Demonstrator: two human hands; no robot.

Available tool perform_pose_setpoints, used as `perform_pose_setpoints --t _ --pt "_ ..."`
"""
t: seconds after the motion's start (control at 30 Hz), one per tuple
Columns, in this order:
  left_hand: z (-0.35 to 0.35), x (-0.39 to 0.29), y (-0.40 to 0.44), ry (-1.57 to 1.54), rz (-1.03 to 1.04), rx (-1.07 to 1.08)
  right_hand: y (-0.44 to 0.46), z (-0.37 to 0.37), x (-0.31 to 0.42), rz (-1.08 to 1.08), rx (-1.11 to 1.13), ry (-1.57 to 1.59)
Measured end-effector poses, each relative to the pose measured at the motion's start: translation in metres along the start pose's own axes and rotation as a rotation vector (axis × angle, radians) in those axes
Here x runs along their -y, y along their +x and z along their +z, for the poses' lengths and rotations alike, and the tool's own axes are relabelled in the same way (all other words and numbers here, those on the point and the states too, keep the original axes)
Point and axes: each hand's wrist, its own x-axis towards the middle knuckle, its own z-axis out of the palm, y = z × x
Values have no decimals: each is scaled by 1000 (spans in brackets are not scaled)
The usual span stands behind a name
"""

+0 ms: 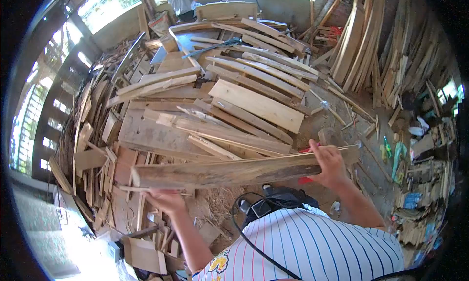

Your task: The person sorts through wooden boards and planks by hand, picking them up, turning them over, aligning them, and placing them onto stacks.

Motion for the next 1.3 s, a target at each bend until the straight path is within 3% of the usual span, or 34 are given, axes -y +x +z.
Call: perform_pose_setpoints --t 0.07,0.13,0.2,0.23,0.3,0.37,0.43,0.57,0.77,0.83,0.97,1.03,1.1,1.3 --pt "20 41 2 446 -120 -25 -4 -2 -11 80 -24 -59" --pt "16 84 6 929 -63 412 -12 2 -23 196 -58 -92" --pt "32 114 13 1382 283 916 -20 12 -39 262 -70 -85" --pt "54 120 8 1383 290 913 -23 17 -48 329 -74 -69" --pt "94 130 0 1740 582 1275 -29 28 -61 371 -95 -55" --pt "106 150 8 1798 469 1359 -35 44 -72 413 -111 -36" --pt "115 170 18 2089 605 1594 -40 59 -82 467 -126 12" --pt "103 202 43 2027 778 1656 -37 72 -88 469 -142 27" --pt "112 181 53 1804 635 1723 -18 76 -77 478 -112 29" --pt "107 173 60 1763 751 1732 -9 78 -67 491 -81 27" --pt "98 138 75 1772 701 1633 -9 87 -44 554 -12 60" --pt "99 107 90 1782 648 1574 1 93 -32 632 -85 103" --pt "88 76 108 1714 649 1418 11 99 -16 607 -98 140" --pt "-5 14 210 1983 609 1097 64 137 31 545 -113 117"
